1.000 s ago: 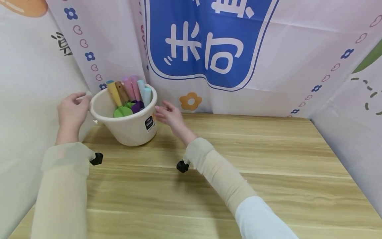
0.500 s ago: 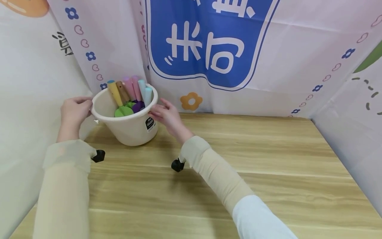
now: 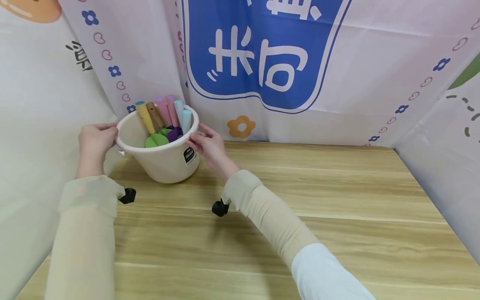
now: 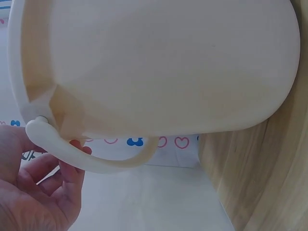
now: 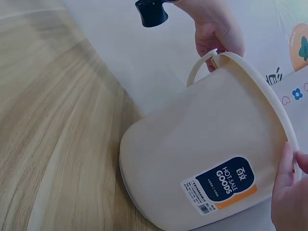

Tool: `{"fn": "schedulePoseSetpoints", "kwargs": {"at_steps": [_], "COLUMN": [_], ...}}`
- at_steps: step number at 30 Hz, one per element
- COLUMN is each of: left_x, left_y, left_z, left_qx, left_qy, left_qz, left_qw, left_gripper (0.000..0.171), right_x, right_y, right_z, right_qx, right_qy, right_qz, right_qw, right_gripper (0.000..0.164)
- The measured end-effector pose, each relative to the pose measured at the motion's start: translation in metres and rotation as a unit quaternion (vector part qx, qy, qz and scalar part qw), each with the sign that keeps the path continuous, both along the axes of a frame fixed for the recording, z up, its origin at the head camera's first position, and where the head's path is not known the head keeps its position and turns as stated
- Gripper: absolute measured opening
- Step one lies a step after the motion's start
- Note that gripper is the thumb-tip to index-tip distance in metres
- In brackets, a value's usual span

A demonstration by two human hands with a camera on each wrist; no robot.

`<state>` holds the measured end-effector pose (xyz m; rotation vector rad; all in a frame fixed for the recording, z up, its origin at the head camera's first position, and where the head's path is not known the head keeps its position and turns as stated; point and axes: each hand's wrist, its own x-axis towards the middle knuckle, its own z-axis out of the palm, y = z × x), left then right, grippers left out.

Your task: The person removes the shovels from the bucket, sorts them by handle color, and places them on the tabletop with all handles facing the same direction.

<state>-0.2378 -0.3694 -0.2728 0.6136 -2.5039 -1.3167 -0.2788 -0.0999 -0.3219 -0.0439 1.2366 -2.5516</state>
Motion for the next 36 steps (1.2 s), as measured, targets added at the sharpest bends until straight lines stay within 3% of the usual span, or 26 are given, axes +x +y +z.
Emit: {"fn": "schedulePoseSetpoints", "kwargs": {"at_steps": [17,36], "left_x": [0.003,0.008], "left_y": [0.004,0.009], "left_z": [0.002,0.0], "left_qx": [0.019,0.005], "left_qy": [-0.021,-0.011], "left_qz": [-0.004,-0.033], "left_qw": [0.9996,0.9994], "left_gripper": [0.054,0.053], "right_x": [0.003,0.006], "right_y": [0.006,0.021], "right_z": [0.002,0.002], "right_qx": [0.006,-0.001], "right_qy": [-0.024,-0.04], "right_qz": [-0.002,0.008], "right_qw": [1.0,0.999], "right_gripper": [0.062,0.061]}}
